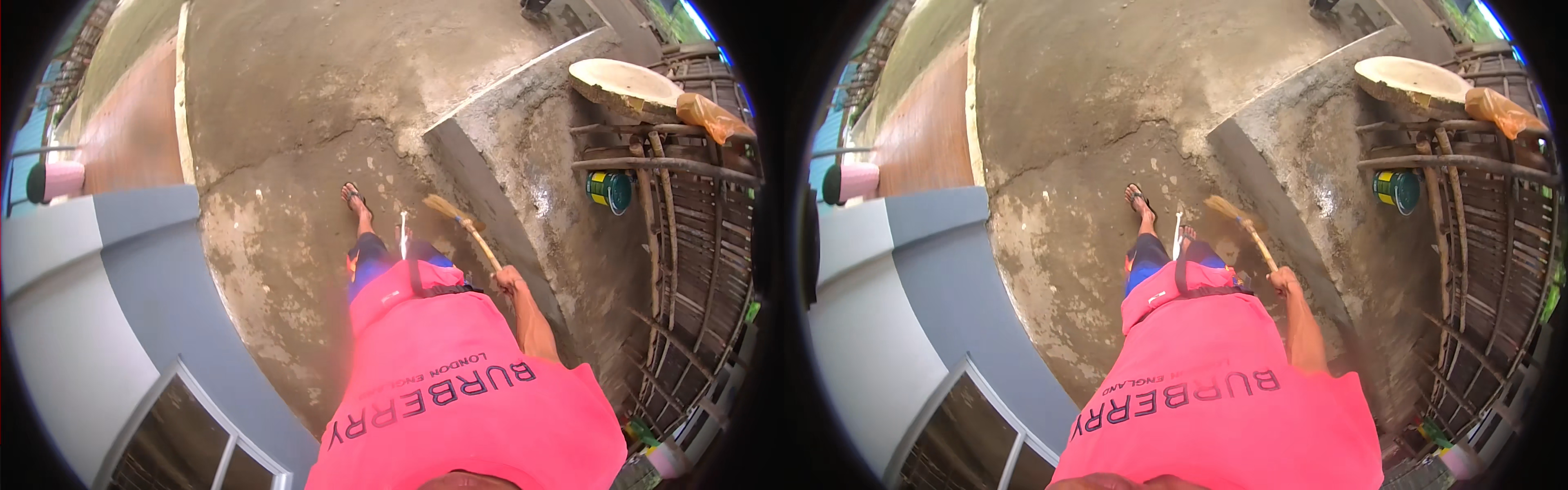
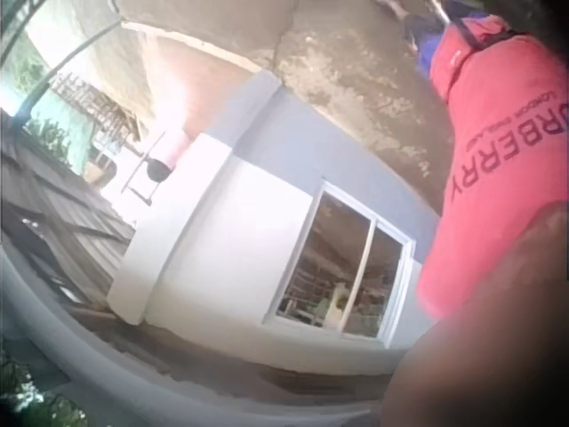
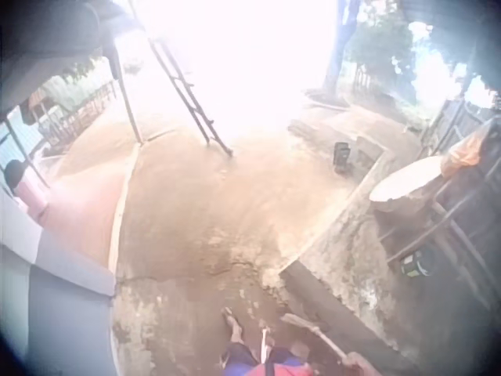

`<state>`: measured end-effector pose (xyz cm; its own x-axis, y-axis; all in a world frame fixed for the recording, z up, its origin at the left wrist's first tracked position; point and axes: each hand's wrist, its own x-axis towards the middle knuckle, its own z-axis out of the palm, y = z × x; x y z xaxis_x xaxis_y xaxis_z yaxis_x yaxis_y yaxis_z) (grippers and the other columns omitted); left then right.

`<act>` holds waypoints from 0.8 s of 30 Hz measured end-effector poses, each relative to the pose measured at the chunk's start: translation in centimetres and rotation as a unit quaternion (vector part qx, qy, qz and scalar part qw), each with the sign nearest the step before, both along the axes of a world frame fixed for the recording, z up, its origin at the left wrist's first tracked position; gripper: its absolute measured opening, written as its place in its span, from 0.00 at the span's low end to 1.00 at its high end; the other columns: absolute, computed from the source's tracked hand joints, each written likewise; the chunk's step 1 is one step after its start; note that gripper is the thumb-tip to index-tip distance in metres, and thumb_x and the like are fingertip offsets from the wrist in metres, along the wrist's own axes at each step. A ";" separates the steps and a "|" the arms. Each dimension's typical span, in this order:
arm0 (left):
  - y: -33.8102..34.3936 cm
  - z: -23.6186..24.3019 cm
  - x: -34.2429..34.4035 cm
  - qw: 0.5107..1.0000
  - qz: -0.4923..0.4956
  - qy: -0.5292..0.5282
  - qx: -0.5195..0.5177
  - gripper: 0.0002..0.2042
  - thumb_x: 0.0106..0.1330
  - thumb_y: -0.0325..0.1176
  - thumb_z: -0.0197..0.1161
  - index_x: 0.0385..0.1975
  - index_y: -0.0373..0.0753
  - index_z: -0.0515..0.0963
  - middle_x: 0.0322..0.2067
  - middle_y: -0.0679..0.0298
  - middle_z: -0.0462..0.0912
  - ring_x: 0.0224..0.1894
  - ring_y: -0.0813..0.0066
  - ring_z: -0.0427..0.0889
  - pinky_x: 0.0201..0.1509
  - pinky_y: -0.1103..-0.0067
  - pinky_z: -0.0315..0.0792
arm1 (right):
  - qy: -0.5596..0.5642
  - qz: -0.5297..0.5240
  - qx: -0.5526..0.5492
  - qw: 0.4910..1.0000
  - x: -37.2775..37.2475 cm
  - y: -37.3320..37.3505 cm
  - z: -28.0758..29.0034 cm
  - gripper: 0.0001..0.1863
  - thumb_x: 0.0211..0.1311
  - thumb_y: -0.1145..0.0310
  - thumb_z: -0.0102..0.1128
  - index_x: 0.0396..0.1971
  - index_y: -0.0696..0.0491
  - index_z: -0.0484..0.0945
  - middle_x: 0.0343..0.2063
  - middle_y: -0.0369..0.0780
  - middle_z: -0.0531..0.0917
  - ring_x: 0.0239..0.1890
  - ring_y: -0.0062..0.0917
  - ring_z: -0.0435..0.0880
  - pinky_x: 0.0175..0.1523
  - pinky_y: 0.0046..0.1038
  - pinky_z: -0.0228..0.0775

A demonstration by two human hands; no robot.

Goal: The person sweeps leaves and debris across a concrete floor using a broom. They move the broom in repeated strokes to gather debris into piles and move it towards the edges of the area, occasionally picking up a piece of wood by hand to clear the path.

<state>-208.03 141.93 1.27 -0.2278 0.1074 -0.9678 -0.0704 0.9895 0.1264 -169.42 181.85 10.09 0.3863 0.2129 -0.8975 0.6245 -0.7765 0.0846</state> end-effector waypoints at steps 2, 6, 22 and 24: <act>6.3 -2.9 -7.9 0.997 0.038 0.045 0.041 0.13 0.71 0.40 0.52 0.38 0.37 0.78 0.21 0.67 0.74 0.24 0.79 0.74 0.30 0.77 0.74 | 0.025 -0.007 0.071 0.997 -7.2 6.5 -2.6 0.15 0.58 0.61 0.60 0.24 0.58 0.77 0.12 0.38 0.72 0.11 0.26 0.69 0.17 0.33 0.59; 32.6 0.2 -21.9 0.931 0.228 0.128 0.254 0.17 0.72 0.45 0.50 0.35 0.38 0.77 0.16 0.73 0.64 0.18 0.84 0.67 0.25 0.81 0.72 | 0.016 0.012 0.116 0.993 -13.3 15.0 -4.5 0.21 0.56 0.56 0.60 0.34 0.63 0.81 0.23 0.47 0.81 0.22 0.34 0.82 0.27 0.37 0.72; 59.4 -4.3 -40.7 0.951 0.210 0.147 0.173 0.09 0.64 0.40 0.58 0.34 0.42 0.76 0.15 0.75 0.58 0.15 0.83 0.61 0.22 0.82 0.67 | 0.075 -0.020 0.256 0.963 -27.3 43.2 -8.1 0.16 0.56 0.58 0.59 0.33 0.57 0.74 0.20 0.43 0.76 0.22 0.31 0.76 0.26 0.35 0.66; 55.2 -8.2 -39.8 0.975 0.153 0.112 0.118 0.07 0.62 0.37 0.59 0.30 0.41 0.76 0.16 0.72 0.67 0.17 0.80 0.68 0.22 0.81 0.68 | 0.114 0.019 0.309 0.944 -31.7 50.7 -9.3 0.12 0.58 0.61 0.58 0.30 0.55 0.72 0.15 0.35 0.70 0.13 0.20 0.68 0.15 0.30 0.59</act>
<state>-247.82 197.12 -6.90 -0.4861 0.2149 -0.8470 -0.3021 0.8682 0.3936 -201.17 232.54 0.80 0.1798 0.7334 -0.6555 0.6009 -0.6096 -0.5171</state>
